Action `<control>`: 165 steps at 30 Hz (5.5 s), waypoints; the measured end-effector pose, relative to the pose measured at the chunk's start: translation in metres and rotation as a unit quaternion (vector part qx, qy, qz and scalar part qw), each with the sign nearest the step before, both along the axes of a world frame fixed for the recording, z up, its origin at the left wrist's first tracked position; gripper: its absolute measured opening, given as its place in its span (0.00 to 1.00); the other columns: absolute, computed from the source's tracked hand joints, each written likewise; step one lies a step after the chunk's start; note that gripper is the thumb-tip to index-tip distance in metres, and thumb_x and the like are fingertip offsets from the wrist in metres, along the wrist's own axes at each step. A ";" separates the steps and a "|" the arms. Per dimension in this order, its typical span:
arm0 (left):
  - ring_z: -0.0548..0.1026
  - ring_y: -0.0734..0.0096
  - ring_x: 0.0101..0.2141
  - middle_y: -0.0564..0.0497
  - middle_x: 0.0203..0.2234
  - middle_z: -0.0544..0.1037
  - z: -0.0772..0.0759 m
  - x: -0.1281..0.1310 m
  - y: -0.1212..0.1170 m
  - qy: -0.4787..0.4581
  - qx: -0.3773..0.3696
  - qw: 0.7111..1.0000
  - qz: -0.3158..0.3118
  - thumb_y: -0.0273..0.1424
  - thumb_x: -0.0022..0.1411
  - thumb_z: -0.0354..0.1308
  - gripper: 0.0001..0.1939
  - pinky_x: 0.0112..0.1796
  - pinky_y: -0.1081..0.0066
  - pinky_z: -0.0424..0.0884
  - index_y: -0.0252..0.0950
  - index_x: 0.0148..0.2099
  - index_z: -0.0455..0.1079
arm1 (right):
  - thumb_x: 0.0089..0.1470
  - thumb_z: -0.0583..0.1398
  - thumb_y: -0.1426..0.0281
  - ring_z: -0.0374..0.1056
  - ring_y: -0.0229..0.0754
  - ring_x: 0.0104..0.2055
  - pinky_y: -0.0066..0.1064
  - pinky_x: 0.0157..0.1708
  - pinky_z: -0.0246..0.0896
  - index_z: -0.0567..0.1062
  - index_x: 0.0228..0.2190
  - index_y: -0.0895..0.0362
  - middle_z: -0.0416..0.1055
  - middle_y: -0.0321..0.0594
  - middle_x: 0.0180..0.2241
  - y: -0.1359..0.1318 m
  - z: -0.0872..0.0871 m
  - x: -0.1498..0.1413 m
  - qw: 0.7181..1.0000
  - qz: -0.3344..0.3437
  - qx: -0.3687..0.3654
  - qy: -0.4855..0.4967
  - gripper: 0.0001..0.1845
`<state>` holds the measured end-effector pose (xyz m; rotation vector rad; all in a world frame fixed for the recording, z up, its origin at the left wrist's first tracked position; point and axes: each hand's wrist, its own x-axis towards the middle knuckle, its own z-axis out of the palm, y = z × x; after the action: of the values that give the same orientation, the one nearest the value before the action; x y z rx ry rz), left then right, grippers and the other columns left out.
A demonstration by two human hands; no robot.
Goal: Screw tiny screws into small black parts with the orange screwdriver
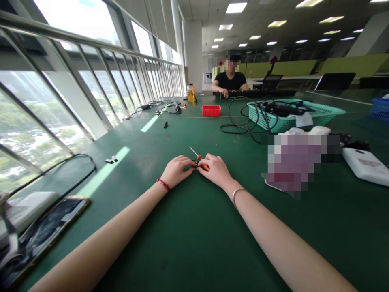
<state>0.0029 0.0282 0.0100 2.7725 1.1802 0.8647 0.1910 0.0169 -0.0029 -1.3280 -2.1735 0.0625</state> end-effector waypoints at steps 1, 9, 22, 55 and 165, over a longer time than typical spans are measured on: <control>0.72 0.67 0.35 0.52 0.33 0.79 0.001 0.000 0.000 0.001 -0.004 1.000 0.001 0.28 0.58 0.56 0.06 0.40 0.67 0.69 0.37 0.36 0.75 | 0.52 0.60 0.66 0.62 0.39 0.33 0.33 0.38 0.56 0.77 0.32 0.54 0.66 0.38 0.31 -0.001 0.001 0.000 1.000 -0.001 0.003 -0.006 0.07; 0.71 0.68 0.36 0.52 0.32 0.78 0.003 -0.001 -0.001 -0.024 -0.060 0.998 0.015 0.27 0.56 0.59 0.04 0.40 0.68 0.69 0.38 0.35 0.74 | 0.52 0.58 0.66 0.61 0.40 0.34 0.33 0.38 0.58 0.77 0.33 0.54 0.66 0.39 0.33 -0.006 0.003 -0.004 1.000 -0.007 -0.007 0.006 0.08; 0.71 0.64 0.43 0.50 0.40 0.76 0.002 -0.007 0.007 -0.107 -0.139 0.984 0.006 0.26 0.55 0.61 0.04 0.47 0.62 0.68 0.39 0.33 0.75 | 0.55 0.53 0.68 0.65 0.40 0.34 0.32 0.37 0.61 0.75 0.33 0.56 0.66 0.41 0.33 -0.001 0.011 0.001 0.964 -0.060 -0.072 0.249 0.11; 0.72 0.53 0.45 0.46 0.42 0.77 0.020 -0.143 -0.008 -0.105 -0.072 0.859 0.496 0.38 0.55 0.55 0.13 0.42 0.61 0.68 0.39 0.39 0.76 | 0.53 0.53 0.68 0.66 0.39 0.31 0.32 0.34 0.59 0.77 0.29 0.54 0.69 0.38 0.31 0.005 0.002 0.003 0.971 -0.069 -0.066 0.221 0.12; 0.74 0.66 0.38 0.51 0.35 0.79 0.004 -0.010 -0.025 -0.075 -0.152 0.979 0.115 0.28 0.56 0.55 0.10 0.42 0.67 0.70 0.39 0.38 0.77 | 0.51 0.58 0.59 0.64 0.37 0.26 0.29 0.27 0.59 0.72 0.28 0.56 0.70 0.38 0.25 -0.023 0.053 -0.014 0.957 -0.040 0.080 0.275 0.13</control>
<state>-0.0070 0.0033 0.0144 2.3220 1.4834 0.8095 0.1774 -0.0058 0.0497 -1.1385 -1.6175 0.1966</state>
